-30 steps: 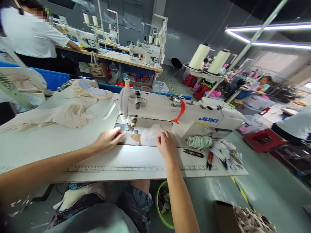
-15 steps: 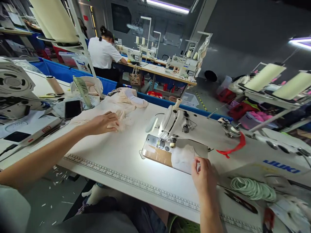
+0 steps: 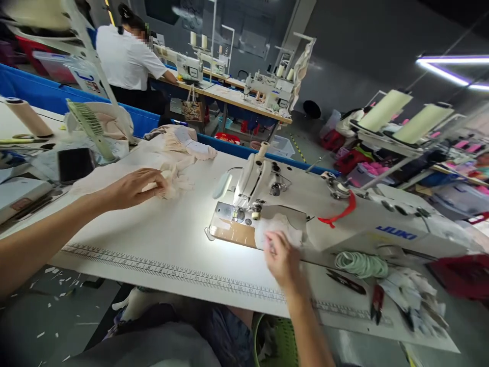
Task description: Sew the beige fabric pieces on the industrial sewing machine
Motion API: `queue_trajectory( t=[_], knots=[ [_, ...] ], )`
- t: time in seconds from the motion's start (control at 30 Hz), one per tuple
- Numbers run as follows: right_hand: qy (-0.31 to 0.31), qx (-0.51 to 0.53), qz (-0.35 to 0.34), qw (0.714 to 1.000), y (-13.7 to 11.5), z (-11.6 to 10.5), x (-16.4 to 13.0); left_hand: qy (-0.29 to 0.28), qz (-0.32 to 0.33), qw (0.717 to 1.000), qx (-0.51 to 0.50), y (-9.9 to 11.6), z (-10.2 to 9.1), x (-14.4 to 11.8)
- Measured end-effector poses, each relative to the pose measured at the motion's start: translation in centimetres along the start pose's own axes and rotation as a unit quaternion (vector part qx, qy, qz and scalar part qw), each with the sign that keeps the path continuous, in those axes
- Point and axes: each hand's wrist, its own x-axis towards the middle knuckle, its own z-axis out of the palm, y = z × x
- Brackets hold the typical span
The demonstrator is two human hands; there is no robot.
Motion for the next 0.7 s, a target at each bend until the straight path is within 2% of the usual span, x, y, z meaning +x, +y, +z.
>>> queue_trajectory(
  t=[0.1, 0.23, 0.3, 0.43, 0.57, 0.7],
  knots=[
    [-0.124, -0.004, -0.037, 0.992, -3.1, 0.8, 1.2, -0.084, -0.028, 0.991, -0.096, 2.2, 1.8, 1.8],
    [-0.202, -0.071, -0.082, 0.973, -5.1, 2.3, 3.0, -0.195, -0.023, 0.967, -0.162, 5.7, 4.6, 5.2],
    [-0.206, -0.085, -0.093, 0.97, -5.3, 2.8, 3.4, -0.23, -0.021, 0.957, -0.175, 7.3, 5.8, 6.6],
    [-0.191, -0.084, -0.102, 0.973, -5.2, 3.4, 3.5, -0.235, -0.048, 0.947, -0.213, 9.3, 8.4, 8.0],
    [-0.18, -0.085, -0.103, 0.975, -5.2, 3.5, 3.2, -0.244, -0.115, 0.944, -0.19, 9.7, 10.5, 8.3],
    [-0.173, -0.081, -0.099, 0.977, -5.1, 3.6, 3.1, -0.257, -0.149, 0.945, -0.135, 9.5, 11.1, 8.5]
  ],
)
